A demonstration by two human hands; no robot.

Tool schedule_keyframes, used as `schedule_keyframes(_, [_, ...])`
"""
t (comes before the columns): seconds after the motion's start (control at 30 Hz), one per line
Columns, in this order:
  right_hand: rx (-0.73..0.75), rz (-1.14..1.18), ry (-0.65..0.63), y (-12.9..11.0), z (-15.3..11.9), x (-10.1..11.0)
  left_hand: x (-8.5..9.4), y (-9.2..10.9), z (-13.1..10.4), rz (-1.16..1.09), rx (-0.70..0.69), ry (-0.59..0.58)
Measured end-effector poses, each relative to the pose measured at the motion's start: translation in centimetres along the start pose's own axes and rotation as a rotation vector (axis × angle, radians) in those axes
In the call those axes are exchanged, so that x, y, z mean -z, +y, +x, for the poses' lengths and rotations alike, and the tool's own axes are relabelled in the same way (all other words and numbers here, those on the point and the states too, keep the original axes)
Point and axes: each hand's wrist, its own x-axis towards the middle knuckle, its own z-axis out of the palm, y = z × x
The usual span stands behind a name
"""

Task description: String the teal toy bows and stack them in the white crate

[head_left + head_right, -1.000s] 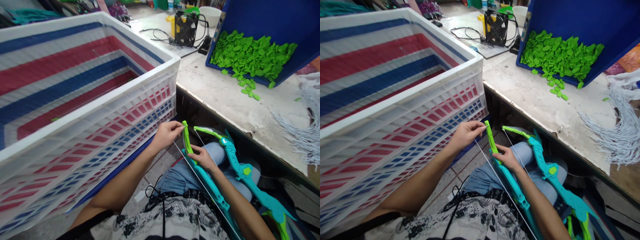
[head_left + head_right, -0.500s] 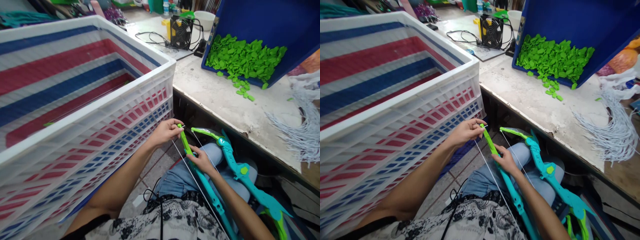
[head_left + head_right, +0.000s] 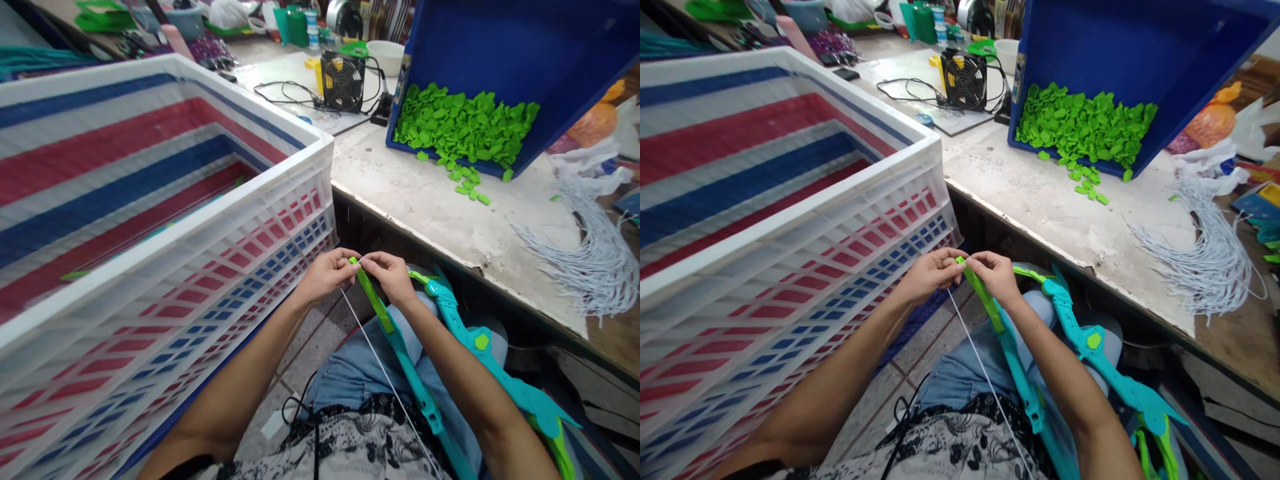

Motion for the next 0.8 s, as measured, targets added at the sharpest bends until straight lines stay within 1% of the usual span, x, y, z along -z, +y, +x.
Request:
schedule_keyframes(0.1, [-0.109,0.076,-0.025,0.0,0.8,0.4,0.0,0.0,0.2,0.013,0.014,-0.003])
schedule_keyframes(0.17, [-0.104,0.006,-0.084,-0.4,1.2,1.0,0.0,-0.1,0.3,0.022,0.03,-0.006])
schedule_keyframes(0.2, [-0.063,-0.078,-0.113,-0.8,1.3,1.2,0.0,-0.1,0.4,0.029,0.041,-0.003])
schedule_keyframes(0.27, [0.091,-0.305,-0.136,-1.6,1.2,1.3,-0.1,-0.2,0.7,0.074,0.065,0.008])
schedule_keyframes(0.33, [0.267,-0.505,-0.106,-2.1,0.9,1.0,-0.3,-0.3,1.2,0.224,0.036,0.064])
schedule_keyframes(0.37, [0.337,-0.566,-0.078,-2.1,0.9,0.8,-0.6,-0.4,1.5,0.336,-0.021,0.121])
schedule_keyframes(0.43, [0.413,-0.606,-0.008,-1.9,1.6,0.9,-1.2,-0.7,1.8,0.527,-0.198,0.254])
schedule_keyframes(0.47, [0.417,-0.593,0.047,-1.6,2.3,1.4,-1.5,-0.9,1.9,0.56,-0.284,0.308])
schedule_keyframes(0.5, [0.395,-0.553,0.139,-1.5,3.4,2.4,-1.9,-1.2,1.8,0.539,-0.349,0.341])
schedule_keyframes(0.53, [0.356,-0.494,0.263,-1.4,4.6,3.6,-2.2,-1.5,1.7,0.484,-0.388,0.344])
schedule_keyframes(0.6, [0.271,-0.36,0.537,-1.7,7.1,6.7,-2.6,-1.9,1.3,0.379,-0.419,0.289])
schedule_keyframes(0.63, [0.242,-0.302,0.655,-2.2,8.1,8.1,-2.8,-2.0,1.2,0.357,-0.418,0.253])
schedule_keyframes(0.67, [0.235,-0.256,0.741,-2.7,8.6,9.1,-2.8,-1.9,1.2,0.35,-0.403,0.218])
schedule_keyframes(0.7, [0.25,-0.232,0.777,-3.3,8.6,9.5,-2.9,-1.6,1.3,0.344,-0.363,0.181])
schedule_keyframes(0.73, [0.28,-0.227,0.757,-3.9,8.1,9.3,-3.0,-1.1,1.6,0.314,-0.302,0.154])
schedule_keyframes(0.77, [0.319,-0.225,0.711,-4.3,7.0,8.5,-3.1,-0.6,2.1,0.25,-0.225,0.133])
schedule_keyframes(0.8, [0.366,-0.253,0.611,-4.6,5.6,7.2,-3.2,0.0,2.7,0.158,-0.141,0.118])
